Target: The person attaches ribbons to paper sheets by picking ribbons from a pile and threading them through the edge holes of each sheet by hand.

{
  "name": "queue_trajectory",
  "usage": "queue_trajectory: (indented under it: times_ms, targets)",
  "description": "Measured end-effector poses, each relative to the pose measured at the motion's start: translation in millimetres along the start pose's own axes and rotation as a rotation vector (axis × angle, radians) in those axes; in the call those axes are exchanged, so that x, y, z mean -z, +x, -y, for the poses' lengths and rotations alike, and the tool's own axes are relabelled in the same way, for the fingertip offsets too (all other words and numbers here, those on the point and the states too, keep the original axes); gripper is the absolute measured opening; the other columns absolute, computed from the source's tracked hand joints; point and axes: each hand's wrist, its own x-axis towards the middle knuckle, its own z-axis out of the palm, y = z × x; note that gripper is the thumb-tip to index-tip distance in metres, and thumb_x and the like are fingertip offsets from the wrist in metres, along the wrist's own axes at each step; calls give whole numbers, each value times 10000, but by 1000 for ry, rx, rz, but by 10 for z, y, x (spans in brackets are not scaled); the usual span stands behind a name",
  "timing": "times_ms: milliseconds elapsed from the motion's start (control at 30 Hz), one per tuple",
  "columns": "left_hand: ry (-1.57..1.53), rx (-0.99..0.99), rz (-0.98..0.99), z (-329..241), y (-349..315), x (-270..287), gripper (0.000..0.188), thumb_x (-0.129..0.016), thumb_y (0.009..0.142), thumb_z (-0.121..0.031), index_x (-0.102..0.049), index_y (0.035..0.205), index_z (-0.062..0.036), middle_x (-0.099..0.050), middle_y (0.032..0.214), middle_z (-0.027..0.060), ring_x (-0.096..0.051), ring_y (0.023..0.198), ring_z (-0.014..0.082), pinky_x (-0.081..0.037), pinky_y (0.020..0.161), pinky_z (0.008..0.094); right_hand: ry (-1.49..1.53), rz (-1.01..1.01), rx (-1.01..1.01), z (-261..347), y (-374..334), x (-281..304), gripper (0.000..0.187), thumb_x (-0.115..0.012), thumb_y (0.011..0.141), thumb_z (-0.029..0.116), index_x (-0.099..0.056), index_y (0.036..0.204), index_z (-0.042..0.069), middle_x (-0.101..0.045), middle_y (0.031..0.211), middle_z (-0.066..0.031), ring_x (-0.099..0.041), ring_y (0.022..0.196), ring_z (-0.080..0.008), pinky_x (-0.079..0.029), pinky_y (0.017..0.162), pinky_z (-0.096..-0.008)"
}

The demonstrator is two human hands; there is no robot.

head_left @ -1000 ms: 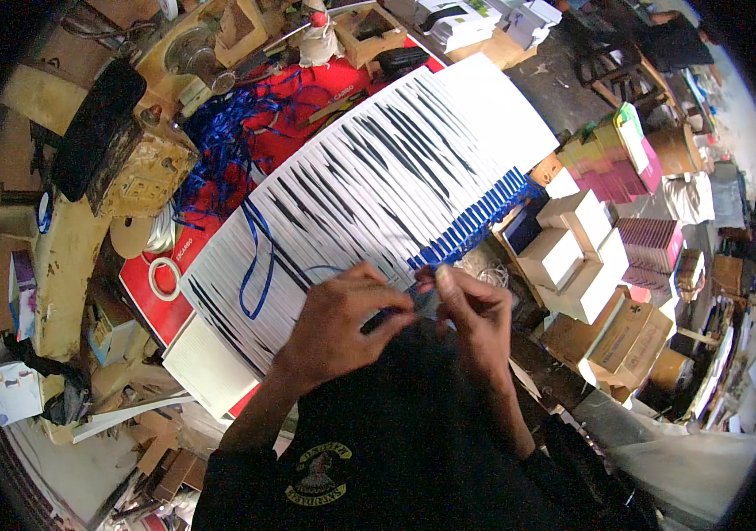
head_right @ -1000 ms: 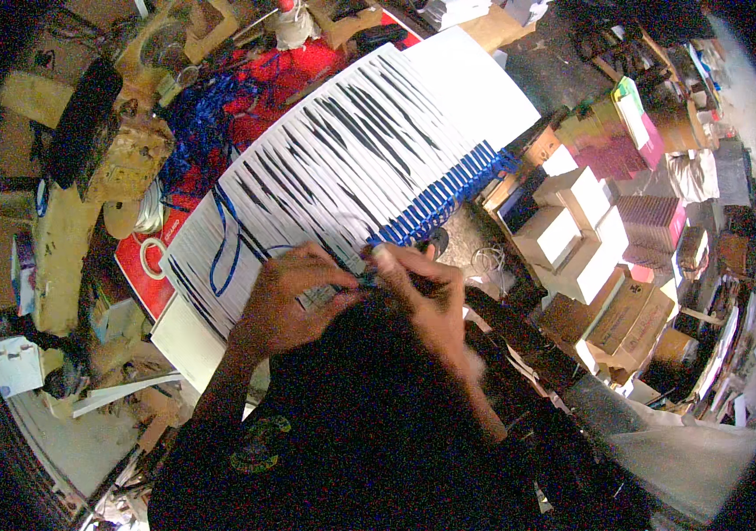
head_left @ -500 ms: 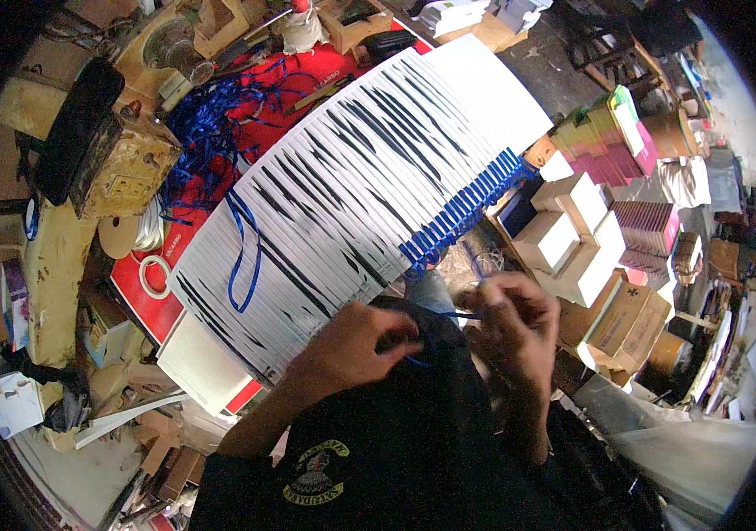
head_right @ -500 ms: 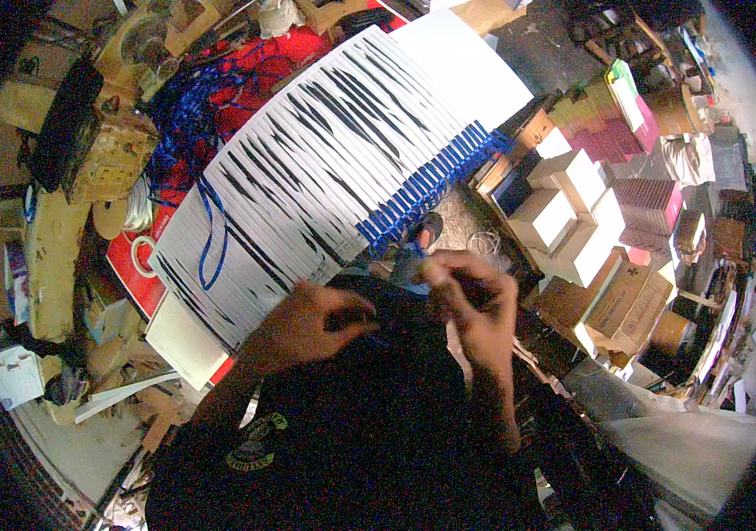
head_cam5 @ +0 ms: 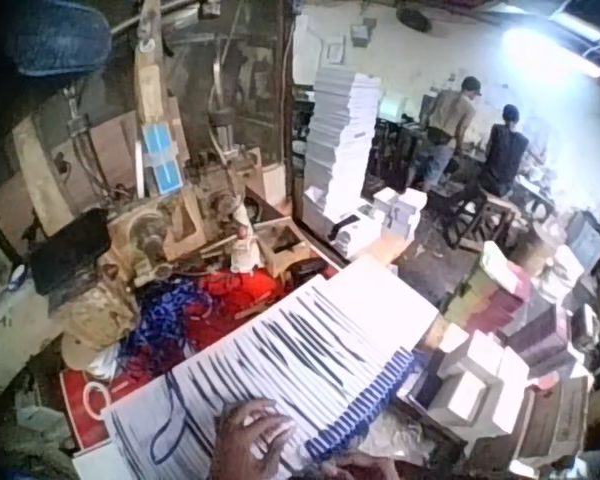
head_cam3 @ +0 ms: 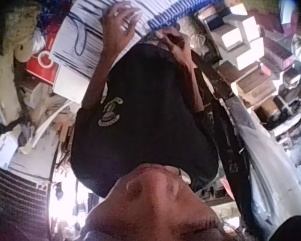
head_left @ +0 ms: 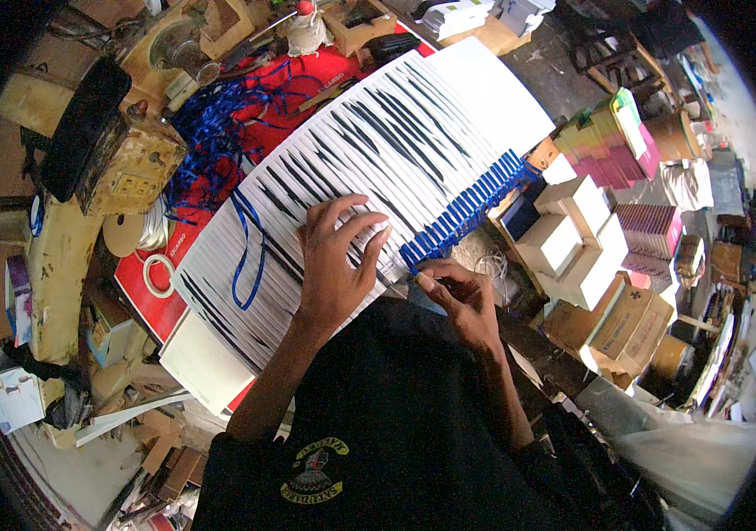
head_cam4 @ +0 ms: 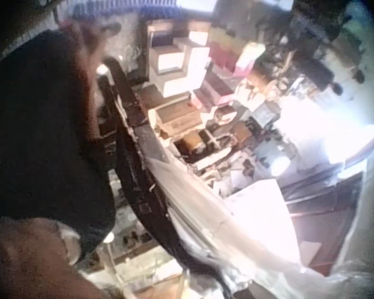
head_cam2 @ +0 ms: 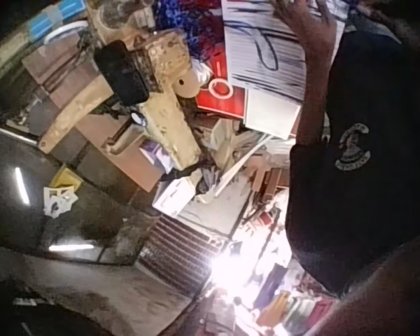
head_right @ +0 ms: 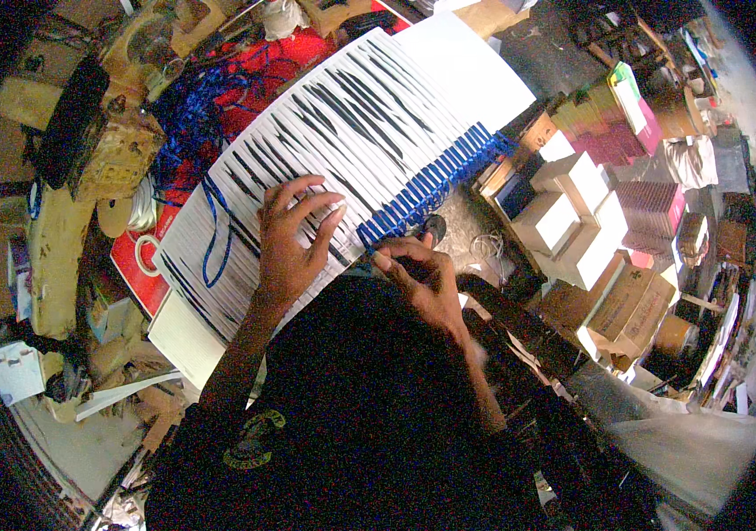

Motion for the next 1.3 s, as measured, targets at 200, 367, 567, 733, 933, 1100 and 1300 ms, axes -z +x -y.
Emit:
queue_trajectory:
  times_ms: [200, 367, 567, 733, 933, 1100, 1300]
  targets:
    - [-13, 8, 23, 2, 17, -27, 219, -765, 854, -204, -716, 1052, -126, -602, 1241, 79, -507, 1192, 309, -389, 1016, 463, -8, 56, 0, 24, 36, 61, 179, -763, 921, 140, -749, 1000, -20, -704, 1078, -73, -639, 961, -134, -492, 834, -284]
    - [-7, 4, 46, 26, 13, -30, 262, -771, 849, -228, -688, 1078, -132, -571, 1261, 89, -485, 1218, 330, -360, 1037, 484, -17, 59, 3, 5, 63, 88, 191, -764, 920, 154, -753, 1003, -18, -711, 1046, -70, -639, 935, -134, -491, 817, -284]
    - [0, -7, 44, -42, 11, -1, 431, -853, 761, -292, -661, 1118, -148, -544, 1293, 77, -471, 1233, 329, -345, 1047, 504, -26, 35, -45, 53, 51, 68, 187, -766, 916, 153, -755, 1002, -13, -717, 1021, -71, -644, 902, -137, -499, 818, -289]
    - [60, 15, 71, -76, -2, -5, 539, -897, 691, -289, -638, 1142, -149, -532, 1308, 81, -466, 1236, 335, -337, 1051, 505, -21, 37, -35, 37, 62, 67, 194, -764, 917, 155, -756, 1006, -17, -717, 1031, -78, -652, 921, -144, -510, 837, -298]
    - [75, 37, 86, -88, 7, 0, 561, -900, 680, -302, -629, 1146, -146, -529, 1314, 93, -462, 1248, 342, -328, 1055, 504, -62, -11, -68, 70, 87, 6, 255, -796, 891, 196, -761, 1011, -26, -745, 921, -88, -686, 845, -156, -542, 804, -307]
    - [15, -3, 96, -32, -29, -6, 572, -858, 720, -284, -573, 1192, -134, -468, 1357, 122, -408, 1292, 375, -305, 1044, 567, -272, -130, 8, -208, 178, 25, 342, -834, 856, 258, -758, 985, -50, -747, 864, -124, -707, 777, -177, -553, 734, -301]
    - [27, 20, -130, -43, -168, 365, 418, -845, 782, -267, -605, 1079, -97, -612, 1090, 118, -580, 1062, 342, -421, 947, 464, -143, -129, -50, -98, 76, 74, 313, -806, 860, 214, -742, 994, -62, -742, 894, -130, -707, 745, -201, -552, 675, -317]
